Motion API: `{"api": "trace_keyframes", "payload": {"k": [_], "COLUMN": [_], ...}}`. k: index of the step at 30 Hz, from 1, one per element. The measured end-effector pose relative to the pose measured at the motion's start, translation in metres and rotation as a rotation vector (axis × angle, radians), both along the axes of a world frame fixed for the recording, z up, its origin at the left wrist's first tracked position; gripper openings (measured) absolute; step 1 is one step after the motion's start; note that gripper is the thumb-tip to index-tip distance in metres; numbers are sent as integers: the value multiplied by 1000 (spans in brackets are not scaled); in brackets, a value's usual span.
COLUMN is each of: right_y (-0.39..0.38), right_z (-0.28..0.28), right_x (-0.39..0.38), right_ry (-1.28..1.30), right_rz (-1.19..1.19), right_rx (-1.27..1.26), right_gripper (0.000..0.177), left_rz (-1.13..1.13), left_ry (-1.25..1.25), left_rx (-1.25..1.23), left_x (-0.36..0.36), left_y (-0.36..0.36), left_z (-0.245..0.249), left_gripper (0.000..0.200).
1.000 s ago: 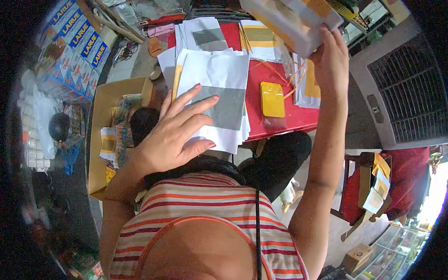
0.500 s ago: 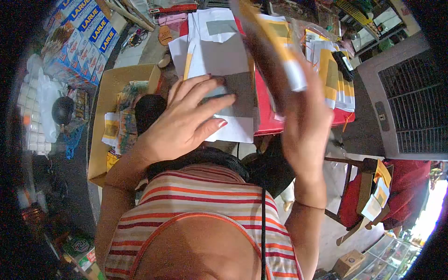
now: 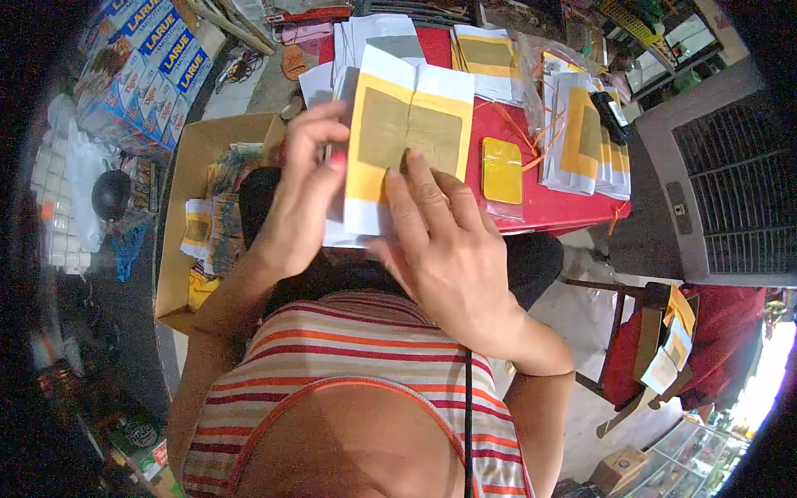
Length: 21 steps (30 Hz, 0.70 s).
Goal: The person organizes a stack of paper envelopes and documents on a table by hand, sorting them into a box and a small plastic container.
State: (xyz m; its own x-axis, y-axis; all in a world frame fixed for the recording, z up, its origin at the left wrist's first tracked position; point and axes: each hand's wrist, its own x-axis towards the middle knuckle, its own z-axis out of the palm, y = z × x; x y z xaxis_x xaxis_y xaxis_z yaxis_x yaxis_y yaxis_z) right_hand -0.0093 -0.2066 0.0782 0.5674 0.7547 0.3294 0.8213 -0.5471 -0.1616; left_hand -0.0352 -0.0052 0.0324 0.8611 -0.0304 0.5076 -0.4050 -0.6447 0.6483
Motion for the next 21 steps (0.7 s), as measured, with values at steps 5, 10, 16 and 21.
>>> {"api": "trace_keyframes", "payload": {"k": [5,10,16,21], "right_y": [-9,-10,-7,-7], "right_z": [10,-30,-40,-44], "right_x": [18,54,57,56], "right_ry": [6,473,729,640], "right_rz": [-63,-12,29,7], "right_rx": [117,409,368,335], "right_gripper": [66,64,63,63], "left_rz": [117,122,137,151], "left_ry": [6,110,32,-62], "left_rx": [-444,-310,-258,151], "left_x": [9,25,36,144], "left_y": [7,-1,13,101], "left_z": [-6,-35,-19,-42], "left_gripper": [45,59,60,49]}}
